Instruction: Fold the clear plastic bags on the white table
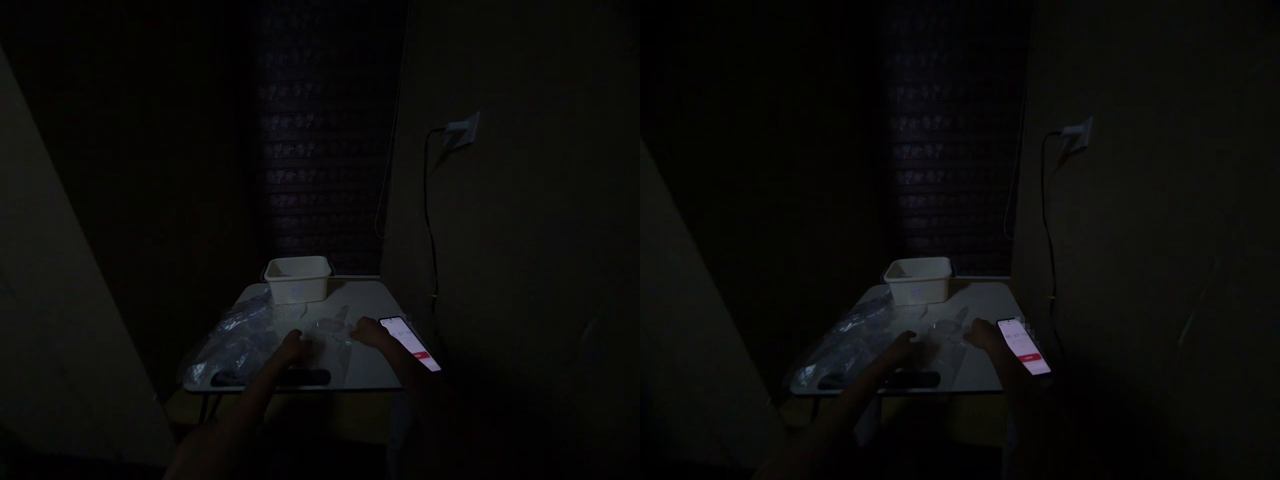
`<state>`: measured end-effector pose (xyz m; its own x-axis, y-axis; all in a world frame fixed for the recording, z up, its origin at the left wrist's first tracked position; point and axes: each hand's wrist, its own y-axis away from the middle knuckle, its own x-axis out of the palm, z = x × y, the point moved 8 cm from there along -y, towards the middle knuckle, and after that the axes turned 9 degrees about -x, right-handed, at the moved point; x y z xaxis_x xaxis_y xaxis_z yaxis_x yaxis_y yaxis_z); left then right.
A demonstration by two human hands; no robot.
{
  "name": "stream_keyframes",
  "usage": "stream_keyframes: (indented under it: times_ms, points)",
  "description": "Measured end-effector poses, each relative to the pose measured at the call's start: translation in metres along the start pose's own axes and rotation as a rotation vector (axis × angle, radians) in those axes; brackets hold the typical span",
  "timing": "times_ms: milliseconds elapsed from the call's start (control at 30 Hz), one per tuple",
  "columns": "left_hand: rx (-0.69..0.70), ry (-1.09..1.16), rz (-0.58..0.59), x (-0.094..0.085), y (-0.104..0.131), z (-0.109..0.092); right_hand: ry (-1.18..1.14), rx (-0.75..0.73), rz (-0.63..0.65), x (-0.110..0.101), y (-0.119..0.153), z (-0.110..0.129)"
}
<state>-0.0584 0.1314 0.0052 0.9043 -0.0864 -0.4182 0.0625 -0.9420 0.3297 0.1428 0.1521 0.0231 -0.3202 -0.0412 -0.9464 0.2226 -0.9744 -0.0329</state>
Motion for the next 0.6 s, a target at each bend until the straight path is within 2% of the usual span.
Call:
stream_keyframes:
  times_ms: [100, 167, 233, 300, 433, 500, 600]
  points:
    - [0.036, -0.239, -0.086, -0.015, 0.011, -0.006, -0.025, -0.143, 0.05, 0.014, -0.001, 0.011]
    - [0.169, -0.582, -0.261, -0.025, 0.019, -0.021, -0.079, -0.255, 0.031, 0.021, -0.002, 0.021]
    - [0.331, -0.882, -0.343, -0.017, 0.025, -0.034, -0.092, -0.332, 0.004, 0.025, -0.003, 0.029]
    - [0.475, -1.03, -0.277, 0.004, 0.025, -0.037, -0.05, -0.367, -0.009, 0.028, -0.003, 0.036]
    - [0.727, -1.168, -0.168, 0.043, 0.026, -0.036, 0.004, -0.366, -0.026, 0.027, -0.003, 0.042]
    - [0.756, -1.177, -0.159, 0.051, 0.026, -0.035, -0.028, -0.345, -0.046, 0.021, -0.003, 0.039]
    - [0.682, -1.189, -0.168, 0.053, 0.026, -0.034, -0.11, -0.285, -0.09, 0.009, -0.004, 0.026]
